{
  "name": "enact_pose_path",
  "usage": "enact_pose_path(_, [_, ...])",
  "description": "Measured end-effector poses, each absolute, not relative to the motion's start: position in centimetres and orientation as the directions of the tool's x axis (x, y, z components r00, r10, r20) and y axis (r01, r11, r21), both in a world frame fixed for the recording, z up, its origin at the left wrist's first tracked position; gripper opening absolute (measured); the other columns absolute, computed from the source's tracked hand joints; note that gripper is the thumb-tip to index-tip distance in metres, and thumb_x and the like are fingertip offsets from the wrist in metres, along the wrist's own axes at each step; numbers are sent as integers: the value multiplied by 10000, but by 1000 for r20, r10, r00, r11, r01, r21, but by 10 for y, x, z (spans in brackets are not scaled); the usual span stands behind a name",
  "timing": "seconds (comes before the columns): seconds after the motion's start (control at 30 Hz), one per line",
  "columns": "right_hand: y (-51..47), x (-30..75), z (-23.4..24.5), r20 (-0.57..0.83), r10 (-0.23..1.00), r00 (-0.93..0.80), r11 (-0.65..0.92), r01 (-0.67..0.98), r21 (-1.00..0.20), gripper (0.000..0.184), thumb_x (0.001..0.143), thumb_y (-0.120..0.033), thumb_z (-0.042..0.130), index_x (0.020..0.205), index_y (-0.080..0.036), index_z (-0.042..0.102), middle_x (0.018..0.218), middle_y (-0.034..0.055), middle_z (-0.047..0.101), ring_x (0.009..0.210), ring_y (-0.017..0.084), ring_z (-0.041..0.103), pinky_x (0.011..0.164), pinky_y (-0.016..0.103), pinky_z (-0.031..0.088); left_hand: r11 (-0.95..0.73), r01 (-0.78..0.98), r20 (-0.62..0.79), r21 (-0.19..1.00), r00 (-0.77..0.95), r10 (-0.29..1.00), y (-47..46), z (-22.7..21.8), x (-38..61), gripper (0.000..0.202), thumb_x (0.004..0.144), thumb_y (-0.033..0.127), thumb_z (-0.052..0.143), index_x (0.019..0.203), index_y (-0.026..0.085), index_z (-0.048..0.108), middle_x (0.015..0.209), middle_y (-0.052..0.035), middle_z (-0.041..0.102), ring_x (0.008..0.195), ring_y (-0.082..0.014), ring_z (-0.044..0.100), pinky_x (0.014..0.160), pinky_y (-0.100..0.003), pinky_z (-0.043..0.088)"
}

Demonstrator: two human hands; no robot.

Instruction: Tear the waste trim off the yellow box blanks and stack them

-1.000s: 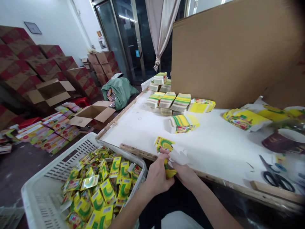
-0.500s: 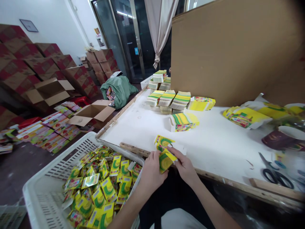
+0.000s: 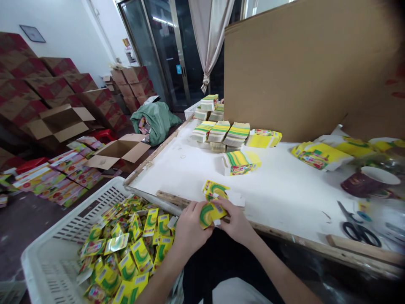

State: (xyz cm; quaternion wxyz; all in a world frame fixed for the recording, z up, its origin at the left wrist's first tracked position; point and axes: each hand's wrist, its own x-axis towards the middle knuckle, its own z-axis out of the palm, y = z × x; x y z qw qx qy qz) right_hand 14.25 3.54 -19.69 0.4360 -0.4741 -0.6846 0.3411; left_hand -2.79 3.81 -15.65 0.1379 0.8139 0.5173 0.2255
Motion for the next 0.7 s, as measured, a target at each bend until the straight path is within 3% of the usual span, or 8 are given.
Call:
enact_pose_path(0.07, [44,140,-205,270,959,-89,280,449,-848,619,673,-164,589,1248,-227,368,1173,65,527,992,186,552,816,317,465,-372,836,191,404,320,928,39,-162,-52,422,644,277,584,1049,228,476,973,-50,554,888,-226,538,788,-366,422])
enact_pose_path(0.1, [49,142,-209,264,964,-21,232,551,-802,592,683,-179,582,1236,-213,375,1111,68,556,935,186,569,788,320,469,-344,875,179,341,299,937,41,-166,-68,402,649,299,584,1034,226,493,957,-58,561,891,-250,537,792,-400,415])
enact_pose_path(0.2, [66,155,-221,278,946,166,44,784,-619,329,673,-164,578,1000,-183,557,935,90,575,895,239,533,789,386,418,-208,964,279,162,158,947,45,-184,-114,500,567,464,640,981,198,551,1012,-141,552,1044,-415,430,849,-585,303])
enact_pose_path(0.27, [74,162,-227,275,945,176,17,814,-580,204,647,-136,589,846,-183,595,857,90,562,870,253,509,778,396,388,-221,933,254,283,149,956,45,-195,-129,559,536,492,664,1006,207,559,1026,-155,566,1016,-418,461,830,-574,338])
enact_pose_path(0.37, [78,165,-229,273,946,176,0,840,-543,136,636,-137,586,762,-185,571,803,75,544,811,242,492,733,376,376,-241,755,79,610,245,966,43,-206,-116,505,605,443,649,1056,239,550,972,-95,619,916,-317,558,799,-477,418])
enact_pose_path(0.5, [72,164,-217,273,951,148,25,841,-541,109,628,-111,537,711,-182,527,744,55,536,744,219,488,693,345,379,-36,434,-139,900,366,920,46,-209,-66,460,642,384,647,1036,163,558,882,-87,642,814,-219,600,768,-386,460])
enact_pose_path(0.6, [59,160,-201,284,957,59,117,819,-562,135,617,-71,491,665,-198,493,712,19,543,726,181,497,674,289,386,150,57,-160,987,409,898,57,-206,-26,509,628,353,676,1065,138,528,942,-98,633,866,-202,593,799,-360,453])
enact_pose_path(0.7, [45,154,-188,281,960,-9,194,743,-640,132,611,-82,499,644,-206,472,677,-7,536,694,162,494,635,263,385,170,-399,-35,901,323,946,69,-195,10,403,720,385,586,1037,140,546,1049,-99,598,991,-222,547,865,-367,414])
